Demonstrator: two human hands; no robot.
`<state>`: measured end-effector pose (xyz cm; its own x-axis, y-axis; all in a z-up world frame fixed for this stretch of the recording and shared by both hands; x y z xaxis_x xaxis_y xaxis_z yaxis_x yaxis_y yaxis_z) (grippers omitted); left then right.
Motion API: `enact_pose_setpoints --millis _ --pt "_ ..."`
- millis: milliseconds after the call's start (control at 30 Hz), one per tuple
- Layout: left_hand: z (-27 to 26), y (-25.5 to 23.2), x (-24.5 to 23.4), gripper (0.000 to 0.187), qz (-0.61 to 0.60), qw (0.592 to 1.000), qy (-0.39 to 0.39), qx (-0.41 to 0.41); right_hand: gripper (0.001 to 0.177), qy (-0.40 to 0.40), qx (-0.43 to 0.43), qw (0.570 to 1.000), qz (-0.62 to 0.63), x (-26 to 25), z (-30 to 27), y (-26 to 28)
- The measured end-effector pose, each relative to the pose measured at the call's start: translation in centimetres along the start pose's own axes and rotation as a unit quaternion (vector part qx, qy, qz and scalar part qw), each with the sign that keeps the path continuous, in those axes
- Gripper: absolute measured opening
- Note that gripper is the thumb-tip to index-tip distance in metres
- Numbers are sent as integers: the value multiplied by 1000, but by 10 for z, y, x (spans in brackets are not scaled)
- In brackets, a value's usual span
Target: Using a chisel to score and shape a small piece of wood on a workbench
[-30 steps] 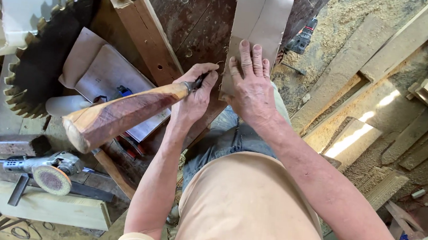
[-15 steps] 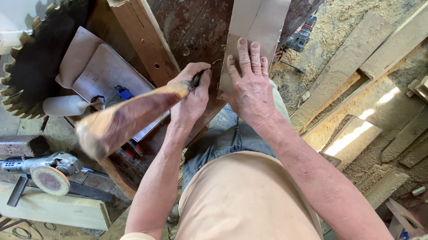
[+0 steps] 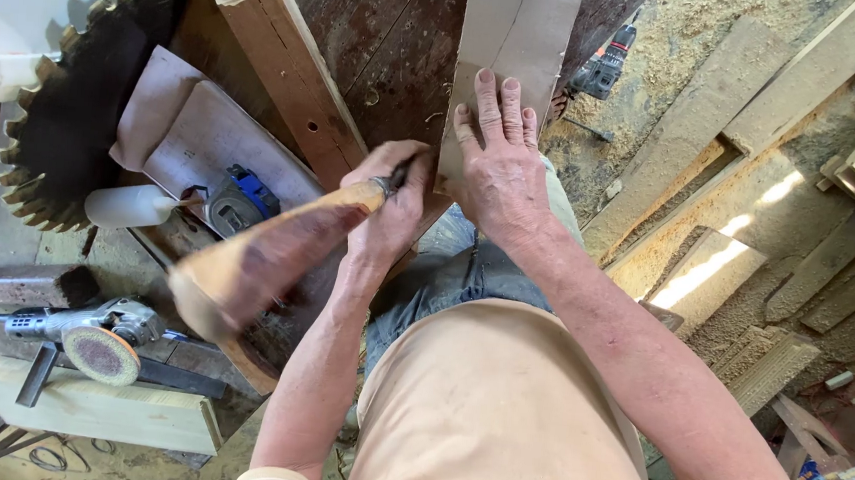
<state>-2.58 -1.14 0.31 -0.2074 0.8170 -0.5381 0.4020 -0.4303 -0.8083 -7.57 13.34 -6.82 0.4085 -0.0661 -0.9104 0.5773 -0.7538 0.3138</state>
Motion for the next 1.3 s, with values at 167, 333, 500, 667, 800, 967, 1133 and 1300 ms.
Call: enact_pose_setpoints --millis 167,333,500,667,800,967,1133,1300 --pt "3 6 3 11 22 998 -49 35 104 6 0 1000 26 -11 1 1" --pt "21 19 10 32 -29 995 76 -65 105 24 2 999 24 -8 2 0" --pt "33 18 8 22 -68 995 66 -33 103 18 -2 999 31 -8 2 0" --pt "36 9 2 16 -96 993 63 -41 106 22 0 999 35 -10 2 0" --pt "36 10 2 17 -91 993 68 -30 105 11 -3 999 32 -11 1 1" --pt "36 13 2 16 -98 992 73 -31 105 24 1 999 36 -9 2 1" --pt "34 19 0 16 -116 990 75 -30 103 27 -3 999 29 -9 1 0" --pt "30 38 -17 14 -74 996 34 -48 102 25 -1 999 20 -11 0 0"
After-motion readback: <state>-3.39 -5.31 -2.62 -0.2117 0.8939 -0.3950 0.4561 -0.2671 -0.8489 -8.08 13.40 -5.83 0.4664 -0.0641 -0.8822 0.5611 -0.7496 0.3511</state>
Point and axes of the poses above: each hand's wrist, its own z-axis towards the middle knuckle, its own x-axis out of the palm, y = z × x, the point moved 3 cm from there along z, towards the middle knuckle, and after that the axes turned 2 degrees about y, right-handed, at the moved point
